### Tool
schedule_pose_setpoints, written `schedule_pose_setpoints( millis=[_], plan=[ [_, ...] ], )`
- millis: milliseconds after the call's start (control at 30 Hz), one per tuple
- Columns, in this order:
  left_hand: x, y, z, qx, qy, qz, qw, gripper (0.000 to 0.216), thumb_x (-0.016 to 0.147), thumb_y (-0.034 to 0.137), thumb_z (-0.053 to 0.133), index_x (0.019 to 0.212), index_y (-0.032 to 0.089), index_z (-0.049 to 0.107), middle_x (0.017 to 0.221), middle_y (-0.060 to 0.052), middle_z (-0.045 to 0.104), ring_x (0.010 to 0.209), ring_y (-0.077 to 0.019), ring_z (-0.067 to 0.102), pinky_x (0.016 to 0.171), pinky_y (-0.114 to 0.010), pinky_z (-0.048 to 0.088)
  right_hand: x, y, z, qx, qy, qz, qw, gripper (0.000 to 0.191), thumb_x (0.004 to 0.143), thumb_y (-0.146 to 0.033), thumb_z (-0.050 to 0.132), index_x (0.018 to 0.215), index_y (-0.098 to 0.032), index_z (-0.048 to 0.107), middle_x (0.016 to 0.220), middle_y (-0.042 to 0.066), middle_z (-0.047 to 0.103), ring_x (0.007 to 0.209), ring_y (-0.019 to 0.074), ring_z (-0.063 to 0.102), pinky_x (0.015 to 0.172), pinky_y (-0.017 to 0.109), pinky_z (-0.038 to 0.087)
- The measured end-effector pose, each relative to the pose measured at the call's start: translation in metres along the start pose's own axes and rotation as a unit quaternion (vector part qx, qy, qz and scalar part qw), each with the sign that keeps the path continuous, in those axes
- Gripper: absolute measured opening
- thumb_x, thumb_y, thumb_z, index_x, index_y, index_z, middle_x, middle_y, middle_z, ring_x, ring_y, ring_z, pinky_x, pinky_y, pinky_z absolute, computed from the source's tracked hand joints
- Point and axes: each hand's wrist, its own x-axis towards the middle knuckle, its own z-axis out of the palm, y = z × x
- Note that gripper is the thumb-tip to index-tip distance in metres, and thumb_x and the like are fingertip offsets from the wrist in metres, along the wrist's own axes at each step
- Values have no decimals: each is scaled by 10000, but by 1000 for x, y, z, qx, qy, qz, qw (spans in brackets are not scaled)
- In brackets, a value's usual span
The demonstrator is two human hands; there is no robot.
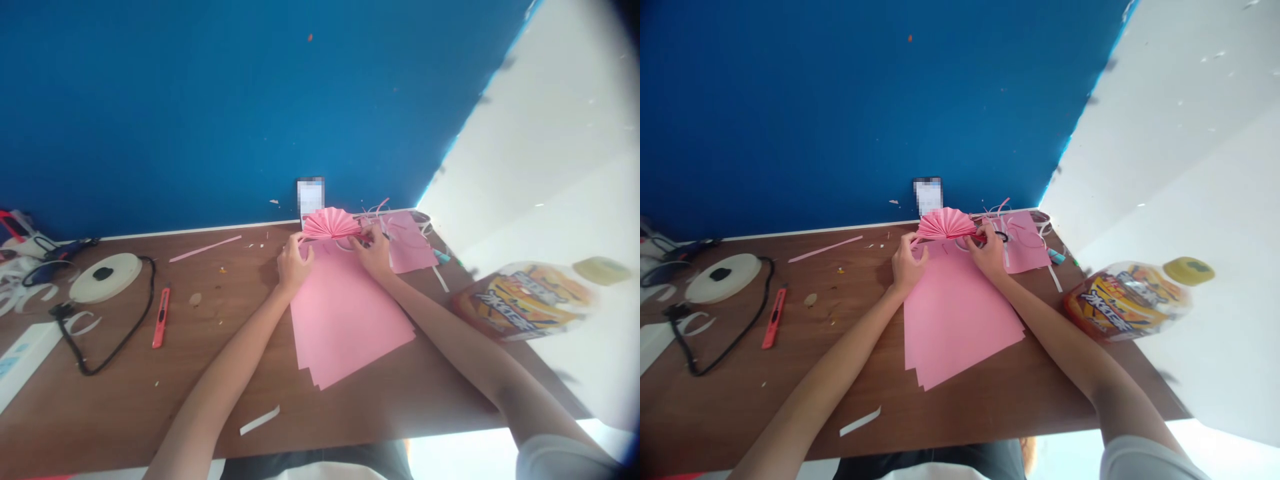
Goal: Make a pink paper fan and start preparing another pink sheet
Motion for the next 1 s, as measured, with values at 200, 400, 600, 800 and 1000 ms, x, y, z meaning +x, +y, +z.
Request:
schedule_pose_setpoints(
  millis=[200,400,600,800,1000],
  plan=[
    [1,-3,1,-20,3,-2,1000,288,815,218,551,1094,203,481,1106,-67,634,1041,-187,616,885,-311,469,-2,-2,-1,3,-13,0,1000,292,742,-429,614,838,-230,422,776,-26,496,585,109,427,586,273,388],
    [3,-2,-2,-65,12,1,998,162,821,331,561,884,197,495,906,-37,619,850,-146,591,828,-283,475,-1,-1,-2,66,-30,16,997,359,736,-485,633,871,-230,418,831,-10,482,665,118,453,598,264,407],
    [11,-8,-2,-184,-6,-59,981,233,812,366,580,921,200,458,901,-35,589,873,-138,609,843,-287,497,4,2,0,109,-47,24,993,389,722,-495,655,907,-231,437,878,6,513,812,154,544,691,289,463],
    [18,-23,5,-304,-77,-137,940,537,774,336,636,1223,205,372,896,-46,642,885,-168,657,839,-338,509,8,-3,0,160,-44,34,986,408,715,-458,668,972,-241,436,971,35,576,914,171,590,767,315,496],
    [22,-30,4,-375,-126,-160,905,550,769,396,646,1236,171,460,988,-96,676,902,-185,664,857,-355,517,9,-7,-1,175,-77,64,980,514,746,-430,634,1193,-239,466,1064,78,638,960,207,620,765,359,521]
  ],
)
